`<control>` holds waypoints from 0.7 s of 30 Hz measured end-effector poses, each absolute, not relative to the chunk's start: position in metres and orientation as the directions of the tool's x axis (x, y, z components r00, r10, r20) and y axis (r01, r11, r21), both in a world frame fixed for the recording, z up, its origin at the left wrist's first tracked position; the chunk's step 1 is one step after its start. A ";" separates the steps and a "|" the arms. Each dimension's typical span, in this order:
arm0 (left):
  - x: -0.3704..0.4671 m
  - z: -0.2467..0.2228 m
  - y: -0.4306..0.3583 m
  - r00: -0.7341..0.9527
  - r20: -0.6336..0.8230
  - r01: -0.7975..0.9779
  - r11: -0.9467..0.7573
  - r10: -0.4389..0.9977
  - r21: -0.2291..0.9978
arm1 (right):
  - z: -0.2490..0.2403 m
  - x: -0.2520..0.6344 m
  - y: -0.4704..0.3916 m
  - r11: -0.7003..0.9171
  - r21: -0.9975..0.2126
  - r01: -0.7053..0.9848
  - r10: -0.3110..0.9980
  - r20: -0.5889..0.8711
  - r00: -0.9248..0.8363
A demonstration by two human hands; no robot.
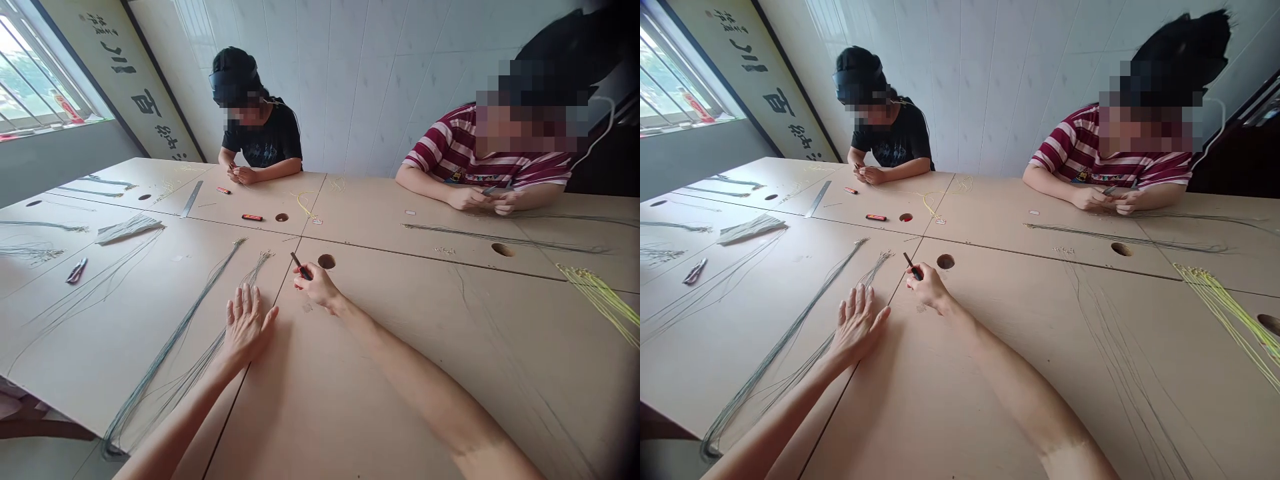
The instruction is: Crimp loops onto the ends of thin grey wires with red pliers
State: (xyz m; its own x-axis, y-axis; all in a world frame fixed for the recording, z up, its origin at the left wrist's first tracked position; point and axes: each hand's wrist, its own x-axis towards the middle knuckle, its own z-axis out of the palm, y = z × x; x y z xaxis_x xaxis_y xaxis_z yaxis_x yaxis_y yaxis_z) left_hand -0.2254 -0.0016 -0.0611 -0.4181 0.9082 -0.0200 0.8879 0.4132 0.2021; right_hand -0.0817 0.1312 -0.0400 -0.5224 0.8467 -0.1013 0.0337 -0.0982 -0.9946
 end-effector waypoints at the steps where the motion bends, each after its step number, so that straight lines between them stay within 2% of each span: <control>1: -0.224 -0.066 -0.004 -0.408 -0.039 0.901 0.410 0.912 0.145 | -0.039 -0.081 0.133 -0.087 -0.996 0.035 0.849 -0.092 -0.521; 3: -0.224 -0.074 -0.007 -0.385 -0.036 0.919 0.387 0.922 0.077 | -0.036 -0.078 0.137 -0.054 -0.998 0.032 0.856 -0.063 -0.513; 6: -0.225 -0.077 -0.006 -0.370 0.003 0.928 0.369 0.929 0.044 | -0.026 -0.069 0.146 0.010 -0.999 0.036 0.870 -0.009 -0.493; 13: -0.226 -0.077 -0.006 -0.373 0.013 0.927 0.372 0.928 0.038 | 0.015 -0.024 0.169 0.163 -0.985 0.061 0.902 0.124 -0.413; 21: -0.227 -0.077 -0.005 -0.366 0.041 0.930 0.363 0.930 0.057 | 0.065 0.047 0.185 0.367 -0.926 0.087 0.915 0.342 -0.214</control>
